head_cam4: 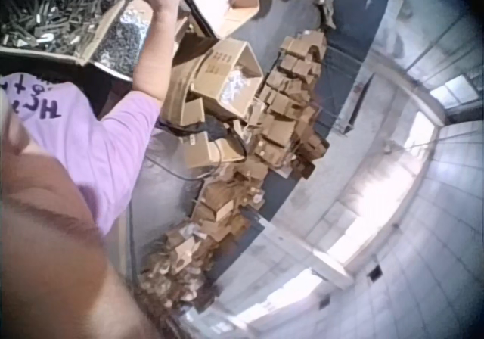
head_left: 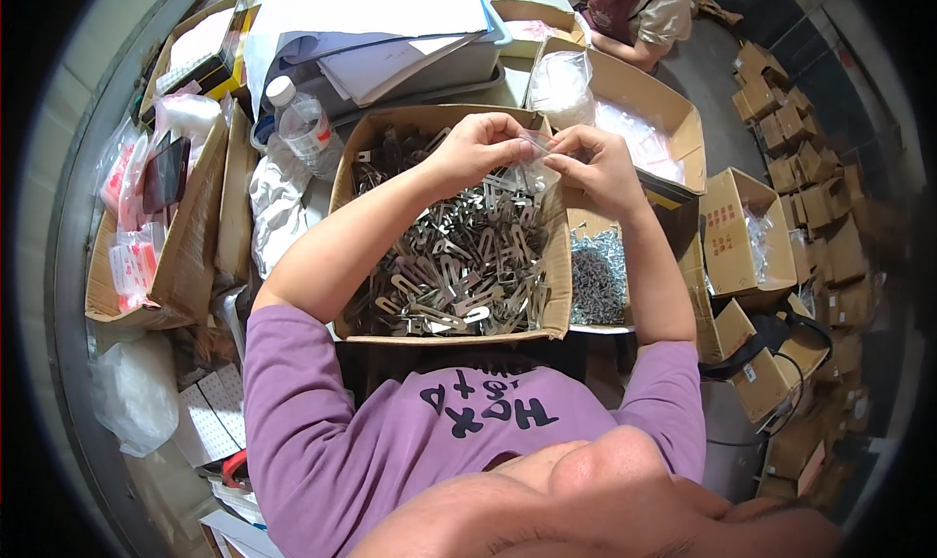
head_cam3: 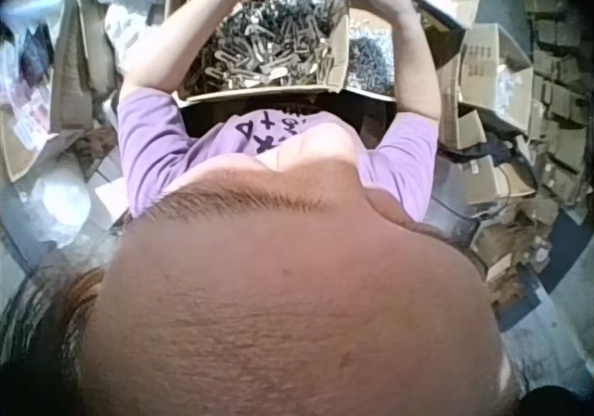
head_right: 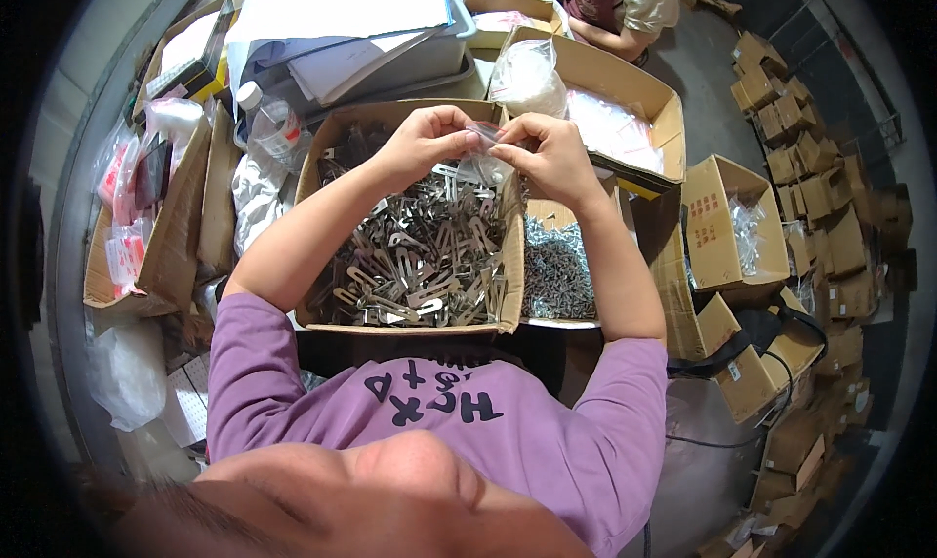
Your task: The person picks up metal clips from a large box, places them into small plastic bags, and then drops the bags into a different box.
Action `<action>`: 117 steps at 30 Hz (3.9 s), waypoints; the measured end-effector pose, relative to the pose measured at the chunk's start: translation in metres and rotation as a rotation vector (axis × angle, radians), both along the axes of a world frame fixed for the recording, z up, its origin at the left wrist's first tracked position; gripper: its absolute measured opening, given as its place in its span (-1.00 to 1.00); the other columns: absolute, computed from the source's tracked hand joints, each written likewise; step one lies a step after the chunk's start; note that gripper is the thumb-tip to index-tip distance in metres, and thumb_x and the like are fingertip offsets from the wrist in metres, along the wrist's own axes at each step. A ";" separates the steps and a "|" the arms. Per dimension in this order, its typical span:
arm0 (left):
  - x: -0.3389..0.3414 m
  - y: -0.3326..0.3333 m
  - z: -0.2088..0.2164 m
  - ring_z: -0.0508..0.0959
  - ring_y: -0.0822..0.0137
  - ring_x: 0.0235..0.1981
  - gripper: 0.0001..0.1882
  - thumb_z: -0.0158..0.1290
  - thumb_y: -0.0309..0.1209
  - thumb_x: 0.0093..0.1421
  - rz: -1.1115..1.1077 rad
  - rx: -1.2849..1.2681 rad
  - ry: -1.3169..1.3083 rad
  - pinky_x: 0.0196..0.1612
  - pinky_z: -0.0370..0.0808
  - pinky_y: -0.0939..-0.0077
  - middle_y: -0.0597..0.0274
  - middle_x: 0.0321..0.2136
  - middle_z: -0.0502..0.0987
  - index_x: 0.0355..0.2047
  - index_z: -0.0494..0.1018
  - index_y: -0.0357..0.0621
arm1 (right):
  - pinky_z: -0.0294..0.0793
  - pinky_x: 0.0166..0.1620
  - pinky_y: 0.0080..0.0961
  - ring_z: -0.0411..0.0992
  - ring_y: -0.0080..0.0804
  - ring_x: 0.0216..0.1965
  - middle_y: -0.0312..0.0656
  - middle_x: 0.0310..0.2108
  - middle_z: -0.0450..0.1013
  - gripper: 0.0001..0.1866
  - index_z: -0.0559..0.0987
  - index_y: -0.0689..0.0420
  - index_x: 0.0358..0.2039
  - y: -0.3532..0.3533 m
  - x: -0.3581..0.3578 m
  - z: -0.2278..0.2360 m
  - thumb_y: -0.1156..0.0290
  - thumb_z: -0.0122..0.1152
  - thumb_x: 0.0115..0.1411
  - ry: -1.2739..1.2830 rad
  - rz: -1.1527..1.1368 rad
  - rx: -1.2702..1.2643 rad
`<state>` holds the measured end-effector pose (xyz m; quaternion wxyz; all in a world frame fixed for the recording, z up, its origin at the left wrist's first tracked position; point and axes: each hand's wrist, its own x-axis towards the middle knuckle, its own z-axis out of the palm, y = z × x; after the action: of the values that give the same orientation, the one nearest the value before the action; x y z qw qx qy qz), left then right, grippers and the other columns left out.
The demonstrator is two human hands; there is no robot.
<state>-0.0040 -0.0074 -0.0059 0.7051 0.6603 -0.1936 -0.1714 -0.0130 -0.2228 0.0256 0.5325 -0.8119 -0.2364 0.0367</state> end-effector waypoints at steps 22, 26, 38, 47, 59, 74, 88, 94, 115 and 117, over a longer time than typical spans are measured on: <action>-0.008 0.001 0.008 0.50 0.52 -0.39 -0.89 0.02 -0.48 0.18 0.135 -0.147 -0.194 -0.26 0.43 0.62 0.23 -0.42 0.56 -0.41 0.49 -0.29 | 0.05 -0.59 -0.81 0.12 -0.83 -0.61 -0.52 -0.57 0.18 -0.85 0.37 0.11 -0.40 -0.003 -0.005 -0.006 0.36 0.12 0.17 0.132 0.221 0.219; -0.008 0.000 0.008 0.49 0.50 -0.33 -0.85 0.00 -0.44 0.21 0.104 -0.161 -0.167 -0.16 0.40 0.59 0.24 -0.38 0.56 -0.32 0.48 -0.28 | 0.12 -0.52 -0.76 0.15 -0.80 -0.55 -0.48 -0.58 0.24 -0.84 0.39 0.14 -0.46 -0.010 -0.008 0.007 0.38 0.15 0.16 0.035 0.156 0.141; -0.008 -0.003 0.016 0.50 0.51 -0.23 -0.74 -0.09 -0.31 0.29 0.026 -0.189 -0.078 -0.16 0.37 0.65 0.35 -0.33 0.49 -0.12 0.40 -0.18 | 0.27 -0.46 -0.61 0.26 -0.63 -0.57 -0.37 -0.63 0.38 -0.76 0.50 0.21 -0.51 -0.215 -0.034 0.067 0.28 0.23 0.12 -0.594 -1.194 -0.236; -0.003 -0.004 0.004 0.48 0.55 -0.25 -0.73 -0.01 -0.31 0.25 0.012 -0.145 -0.080 -0.17 0.38 0.65 0.36 -0.33 0.48 -0.12 0.38 -0.22 | 0.45 -0.18 -0.42 0.51 -0.19 -0.28 0.00 -0.31 0.54 -0.68 0.58 0.23 -0.28 -0.175 0.088 -0.023 0.29 0.21 0.00 0.017 -0.519 -0.838; 0.006 0.000 -0.001 0.47 0.52 -0.22 -0.68 0.03 -0.34 0.23 0.005 -0.067 -0.077 -0.08 0.42 0.61 0.28 -0.31 0.48 -0.08 0.34 -0.27 | 0.48 -0.22 -0.45 0.50 -0.30 -0.36 -0.04 -0.36 0.54 -0.67 0.59 0.24 -0.41 -0.164 0.135 -0.080 0.37 0.37 -0.24 0.305 -0.404 -0.849; 0.005 0.002 0.002 0.46 0.51 -0.24 -0.67 0.04 -0.38 0.22 0.001 0.004 -0.157 -0.10 0.42 0.61 0.29 -0.30 0.47 -0.05 0.31 -0.26 | 0.43 -0.27 -0.48 0.50 -0.34 -0.40 -0.11 -0.44 0.54 -0.83 0.59 0.21 -0.34 -0.135 0.101 -0.047 0.45 0.19 0.03 -0.172 -0.747 -0.394; -0.011 -0.010 0.004 0.48 0.52 -0.31 -0.78 0.00 -0.44 0.24 0.117 0.146 -0.362 -0.22 0.43 0.62 0.27 -0.34 0.54 -0.16 0.49 -0.28 | 0.26 -0.43 -0.74 0.25 -0.76 -0.49 -0.39 -0.53 0.41 -0.84 0.54 0.29 -0.37 0.005 -0.003 0.008 0.44 0.19 0.14 -0.014 0.031 -0.063; -0.009 -0.003 0.008 0.49 0.56 -0.34 -0.77 0.00 -0.47 0.23 0.096 -0.026 -0.130 -0.28 0.43 0.69 0.27 -0.38 0.57 -0.15 0.50 -0.31 | 0.30 -0.37 -0.75 0.29 -0.74 -0.45 -0.38 -0.47 0.43 -0.84 0.53 0.27 -0.33 -0.001 0.003 -0.009 0.43 0.20 0.15 0.051 0.007 0.064; -0.008 -0.006 0.007 0.53 0.30 -0.51 -0.79 0.27 -0.49 -0.13 0.280 0.419 -0.642 -0.41 0.47 0.49 0.15 -0.55 0.51 -0.45 0.52 -0.26 | 0.37 -0.09 -0.34 0.41 -0.17 -0.23 -0.10 -0.30 0.49 -0.72 0.54 0.21 -0.24 0.017 -0.018 0.002 0.40 0.24 0.01 -0.474 0.104 -0.202; -0.009 -0.006 0.009 0.54 0.26 -0.45 -0.75 0.27 -0.49 -0.15 0.264 0.445 -0.716 -0.36 0.48 0.45 0.14 -0.49 0.52 -0.41 0.52 -0.25 | 0.38 -0.10 -0.35 0.42 -0.19 -0.24 -0.10 -0.31 0.49 -0.71 0.54 0.21 -0.24 0.017 -0.018 -0.001 0.38 0.24 0.01 -0.461 0.129 -0.207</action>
<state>-0.0129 -0.0130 0.0029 0.4499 0.8329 -0.2982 0.1222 -0.0314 -0.2057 0.0248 0.3751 -0.8324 -0.3975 -0.0913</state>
